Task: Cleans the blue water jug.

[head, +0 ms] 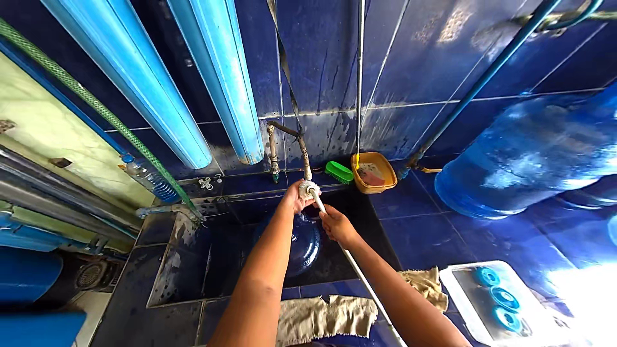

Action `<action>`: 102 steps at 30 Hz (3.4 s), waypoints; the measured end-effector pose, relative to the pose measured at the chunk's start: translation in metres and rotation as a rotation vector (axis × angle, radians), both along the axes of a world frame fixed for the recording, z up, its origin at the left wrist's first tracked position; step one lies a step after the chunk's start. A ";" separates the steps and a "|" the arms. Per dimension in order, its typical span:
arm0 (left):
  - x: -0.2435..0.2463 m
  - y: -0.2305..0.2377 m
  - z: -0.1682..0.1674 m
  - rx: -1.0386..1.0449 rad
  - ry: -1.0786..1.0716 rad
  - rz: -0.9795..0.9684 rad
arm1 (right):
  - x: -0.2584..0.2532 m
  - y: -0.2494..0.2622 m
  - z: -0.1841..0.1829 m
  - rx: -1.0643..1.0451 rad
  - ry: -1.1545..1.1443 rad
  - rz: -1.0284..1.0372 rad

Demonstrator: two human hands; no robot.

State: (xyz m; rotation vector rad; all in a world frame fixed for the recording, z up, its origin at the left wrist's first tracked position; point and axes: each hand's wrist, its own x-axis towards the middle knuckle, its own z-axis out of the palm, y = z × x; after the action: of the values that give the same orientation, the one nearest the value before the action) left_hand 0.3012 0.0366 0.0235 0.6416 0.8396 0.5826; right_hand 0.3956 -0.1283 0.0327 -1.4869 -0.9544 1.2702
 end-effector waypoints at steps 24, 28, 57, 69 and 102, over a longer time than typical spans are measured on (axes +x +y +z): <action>-0.291 -0.111 0.140 1.176 0.238 -0.104 | -0.186 0.033 0.248 0.649 0.002 0.294; -0.288 -0.113 0.194 1.443 0.148 0.178 | -0.252 0.084 0.310 1.048 0.054 0.181; -0.333 0.112 -0.186 0.287 1.399 0.253 | -0.096 0.079 -0.115 0.316 -0.261 -0.036; -0.252 0.003 -0.233 0.114 0.935 -0.236 | 0.084 0.075 -0.210 -0.175 0.202 -0.789; -0.047 -0.088 -0.026 1.491 0.760 -1.184 | 0.188 0.002 -0.136 -0.357 0.219 -0.307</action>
State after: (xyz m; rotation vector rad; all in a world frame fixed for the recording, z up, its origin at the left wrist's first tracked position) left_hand 0.2541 -0.0514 -0.0029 2.5877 0.3992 -0.3121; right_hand 0.5833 -0.1264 -0.1031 -1.6471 -0.3494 1.3855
